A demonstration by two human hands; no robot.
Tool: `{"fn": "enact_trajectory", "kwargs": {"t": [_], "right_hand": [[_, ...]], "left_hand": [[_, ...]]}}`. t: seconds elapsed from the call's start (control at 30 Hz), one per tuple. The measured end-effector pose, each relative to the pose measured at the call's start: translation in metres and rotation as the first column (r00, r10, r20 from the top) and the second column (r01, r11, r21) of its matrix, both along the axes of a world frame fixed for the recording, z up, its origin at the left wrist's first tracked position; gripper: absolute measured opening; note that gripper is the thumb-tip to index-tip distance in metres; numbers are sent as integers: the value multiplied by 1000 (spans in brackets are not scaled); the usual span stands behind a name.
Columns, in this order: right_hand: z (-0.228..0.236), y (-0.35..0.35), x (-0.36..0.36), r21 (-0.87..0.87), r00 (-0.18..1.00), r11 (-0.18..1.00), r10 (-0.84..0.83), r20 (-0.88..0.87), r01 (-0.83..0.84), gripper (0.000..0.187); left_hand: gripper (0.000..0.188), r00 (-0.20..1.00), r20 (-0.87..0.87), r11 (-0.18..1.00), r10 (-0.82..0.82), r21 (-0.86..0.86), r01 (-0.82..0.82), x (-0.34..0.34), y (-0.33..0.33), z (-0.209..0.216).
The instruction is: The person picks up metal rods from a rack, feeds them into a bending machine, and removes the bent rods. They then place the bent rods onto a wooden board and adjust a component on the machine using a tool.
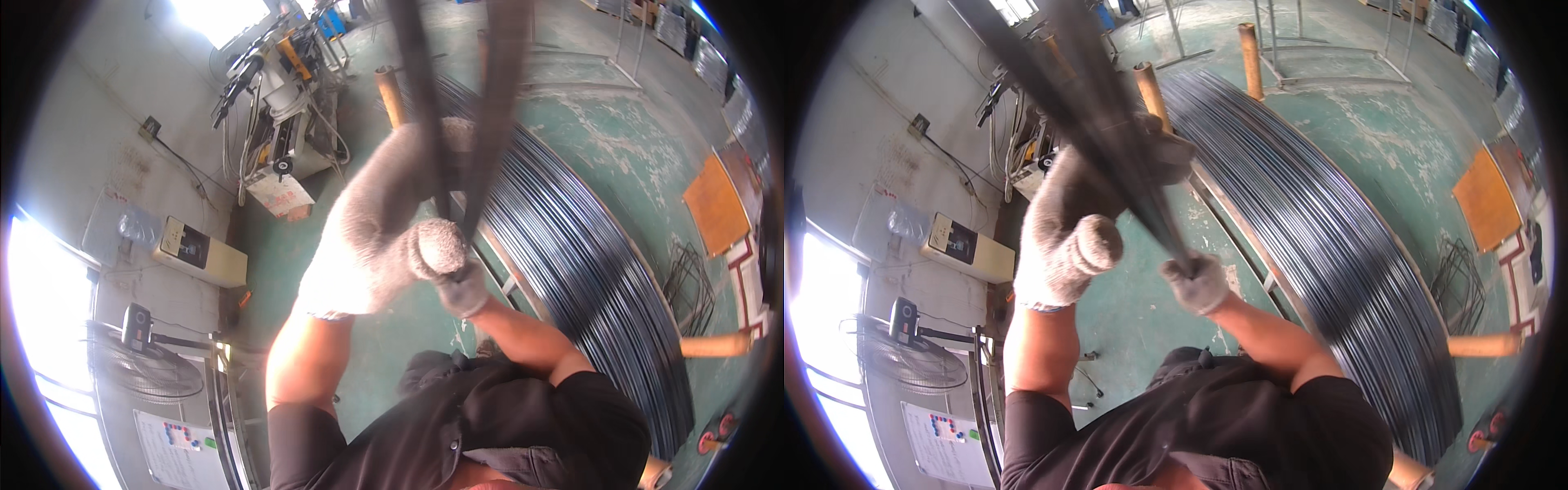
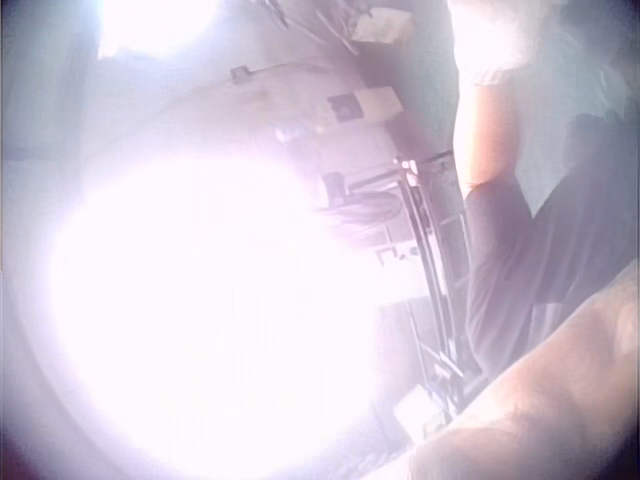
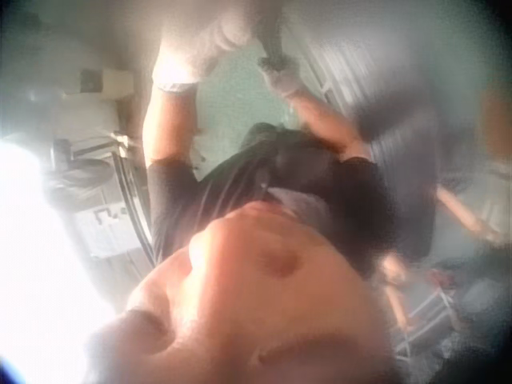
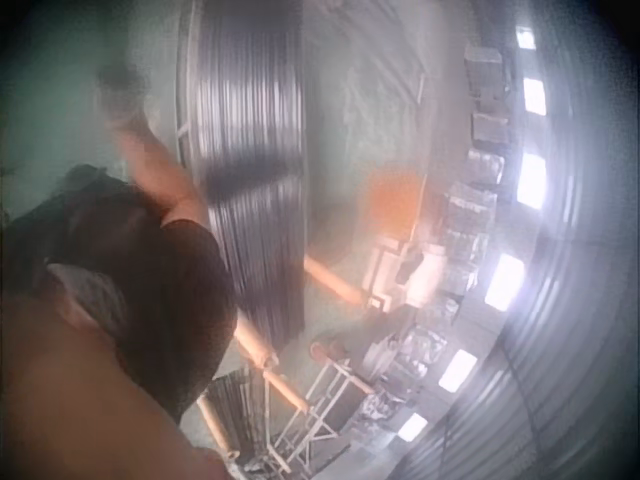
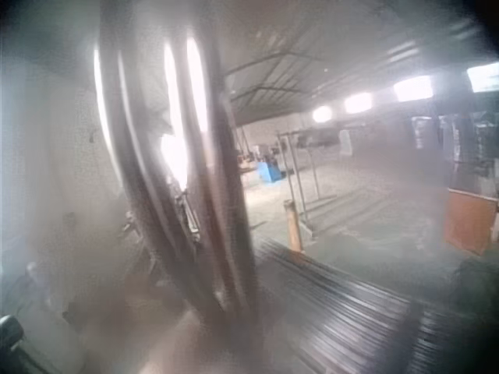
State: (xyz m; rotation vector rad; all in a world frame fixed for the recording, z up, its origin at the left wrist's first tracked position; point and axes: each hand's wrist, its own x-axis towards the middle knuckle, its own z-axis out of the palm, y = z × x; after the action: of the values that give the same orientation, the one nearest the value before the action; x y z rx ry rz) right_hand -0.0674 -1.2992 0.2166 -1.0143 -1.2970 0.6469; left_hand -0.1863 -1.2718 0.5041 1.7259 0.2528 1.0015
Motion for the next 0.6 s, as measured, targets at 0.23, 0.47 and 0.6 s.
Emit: {"fn": "enact_trajectory", "kwargs": {"t": [0.23,0.47,0.6], "right_hand": [[-27,209,-102,94,950,975,169,263,-200,28],[-66,418,-194,-26,928,962,270,257,-272,15],[-58,550,-214,-112,912,945,327,246,-308,6]], "left_hand": [[57,879,254,898,404,76,-434,-107,160,4],[42,492,459,519,740,76,-852,-193,292,28],[38,565,388,472,728,312,-824,-234,393,32]]}}
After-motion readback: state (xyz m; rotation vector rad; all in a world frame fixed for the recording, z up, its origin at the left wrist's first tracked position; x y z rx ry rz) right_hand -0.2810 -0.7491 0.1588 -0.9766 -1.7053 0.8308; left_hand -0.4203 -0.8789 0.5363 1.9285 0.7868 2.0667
